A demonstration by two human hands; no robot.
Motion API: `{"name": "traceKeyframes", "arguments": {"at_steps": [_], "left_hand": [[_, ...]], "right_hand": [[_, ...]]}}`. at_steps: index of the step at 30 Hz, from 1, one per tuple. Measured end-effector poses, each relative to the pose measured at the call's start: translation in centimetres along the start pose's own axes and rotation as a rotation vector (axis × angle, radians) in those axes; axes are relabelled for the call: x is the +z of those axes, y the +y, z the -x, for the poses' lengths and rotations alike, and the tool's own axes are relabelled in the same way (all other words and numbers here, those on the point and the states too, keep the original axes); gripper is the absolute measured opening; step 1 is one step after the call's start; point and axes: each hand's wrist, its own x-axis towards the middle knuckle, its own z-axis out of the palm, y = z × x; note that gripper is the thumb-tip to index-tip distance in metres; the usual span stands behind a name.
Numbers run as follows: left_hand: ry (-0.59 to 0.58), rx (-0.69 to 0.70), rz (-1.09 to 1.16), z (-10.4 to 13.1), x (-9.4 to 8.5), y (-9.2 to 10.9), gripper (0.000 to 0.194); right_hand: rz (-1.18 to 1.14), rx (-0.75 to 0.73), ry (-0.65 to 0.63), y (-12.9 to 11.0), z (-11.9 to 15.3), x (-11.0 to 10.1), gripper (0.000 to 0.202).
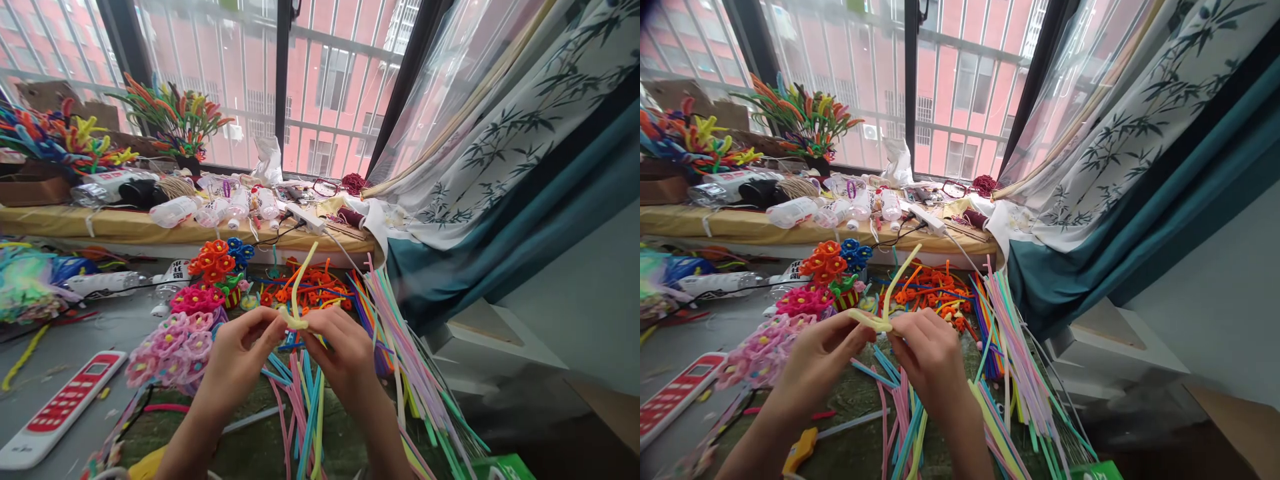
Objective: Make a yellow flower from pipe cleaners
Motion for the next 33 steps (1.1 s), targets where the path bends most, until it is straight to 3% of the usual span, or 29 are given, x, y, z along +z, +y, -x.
{"name": "traceKeyframes", "arguments": {"at_steps": [3, 8, 11, 17, 23, 27, 30, 33], "left_hand": [[-0.014, -0.050, 0.143, -0.1, 0.5, -0.6, 0.017], [-0.048, -0.113, 0.188, -0.2, 0.5, -1.2, 0.022], [-0.073, -0.045, 0.110, -0.1, 0.0, -1.2, 0.020], [-0.082, 0.226, -0.020, 0.3, -0.5, -0.9, 0.009], [-0.118, 0.312, 0.083, 0.4, -0.4, -0.6, 0.012], [-0.151, 0.170, 0.070, 0.7, -0.5, -0.3, 0.016], [-0.143, 0.067, 0.043, 0.8, -0.6, 0.1, 0.022], [-0.130, 0.054, -0.011, 0.6, -0.6, 0.6, 0.033]], "right_hand": [[0.076, -0.069, -0.033, 0.5, 0.0, 0.2, 0.015], [0.058, -0.031, -0.117, 0.6, 0.0, 0.3, 0.021], [-0.098, 0.100, -0.113, 0.4, 0.1, 0.4, 0.017], [-0.418, 0.477, -0.104, -0.6, -0.2, 0.9, 0.021], [-0.931, 0.751, -0.161, -0.2, 0.2, 1.5, 0.024], [-1.084, 0.760, -0.165, 0.3, 0.5, 1.7, 0.031], [-1.048, 0.749, -0.116, 0.4, 0.3, 1.5, 0.033], [-0.991, 0.752, -0.031, 0.3, 0.0, 1.1, 0.034]]}}
